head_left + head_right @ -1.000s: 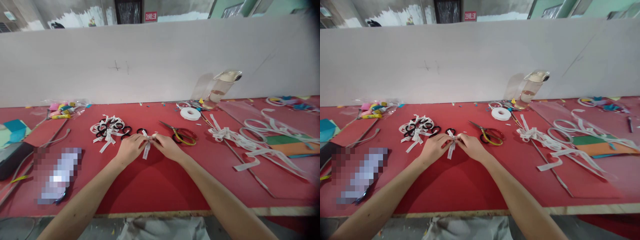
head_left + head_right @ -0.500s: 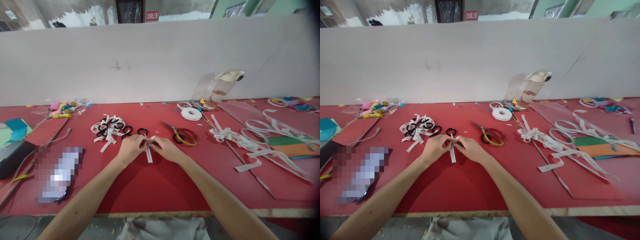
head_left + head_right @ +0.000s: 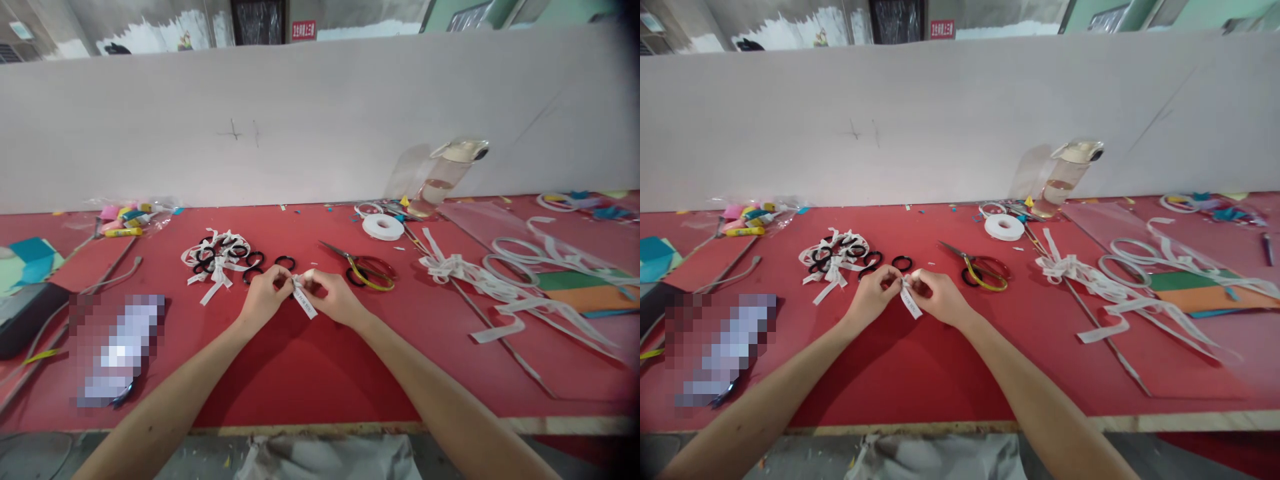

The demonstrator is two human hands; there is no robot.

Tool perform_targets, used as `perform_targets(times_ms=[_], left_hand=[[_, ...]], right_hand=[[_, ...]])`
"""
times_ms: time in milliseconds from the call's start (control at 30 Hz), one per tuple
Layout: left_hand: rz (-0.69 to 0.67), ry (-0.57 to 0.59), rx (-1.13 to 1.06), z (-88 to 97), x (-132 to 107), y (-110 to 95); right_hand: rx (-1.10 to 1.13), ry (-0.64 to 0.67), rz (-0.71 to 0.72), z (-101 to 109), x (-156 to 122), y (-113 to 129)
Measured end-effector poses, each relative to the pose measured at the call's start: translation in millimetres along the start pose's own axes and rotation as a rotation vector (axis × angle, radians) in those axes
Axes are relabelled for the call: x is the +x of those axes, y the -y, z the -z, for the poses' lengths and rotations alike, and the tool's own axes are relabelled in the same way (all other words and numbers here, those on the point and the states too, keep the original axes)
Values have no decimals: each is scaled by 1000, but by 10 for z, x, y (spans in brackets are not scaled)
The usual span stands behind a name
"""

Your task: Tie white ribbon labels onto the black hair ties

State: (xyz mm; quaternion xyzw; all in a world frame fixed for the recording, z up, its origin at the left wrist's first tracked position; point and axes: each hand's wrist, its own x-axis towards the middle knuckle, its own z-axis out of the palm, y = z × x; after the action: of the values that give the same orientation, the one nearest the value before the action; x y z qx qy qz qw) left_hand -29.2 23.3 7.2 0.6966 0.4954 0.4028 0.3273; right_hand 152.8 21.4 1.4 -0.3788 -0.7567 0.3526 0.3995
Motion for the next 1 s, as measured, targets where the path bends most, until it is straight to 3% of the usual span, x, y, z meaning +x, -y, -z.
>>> perform_targets(times_ms=[167, 233, 333, 500, 633, 733, 800, 867, 900, 1000], left_hand=[[146, -24, -180, -19, 53, 44], [222, -26, -283, -5, 70, 51], [185, 31, -397, 5, 62, 18], [148, 114, -470, -36, 19, -36], [145, 60, -536, -9, 31, -25], [95, 22, -784, 70, 32, -60], [78, 66, -983, 137, 19, -114], [82, 217, -1126, 200, 0, -171], [85, 317, -1163, 225, -9, -193], [46, 392, -1184, 257, -27, -206]], right_hand=[[403, -23, -33, 66, -10, -3], [524, -103, -19, 88, 4, -11], [417, -178, -6, 79, 38, -21], [311, 53, -66, -25, 48, -42], [139, 81, -112, -53, 33, -67], [37, 86, -108, -36, 34, -89], [26, 110, -107, -26, 34, -93], [27, 126, -103, -21, 28, -81], [14, 141, -88, -21, 23, -68], [-149, 241, 8, -37, 4, -20]])
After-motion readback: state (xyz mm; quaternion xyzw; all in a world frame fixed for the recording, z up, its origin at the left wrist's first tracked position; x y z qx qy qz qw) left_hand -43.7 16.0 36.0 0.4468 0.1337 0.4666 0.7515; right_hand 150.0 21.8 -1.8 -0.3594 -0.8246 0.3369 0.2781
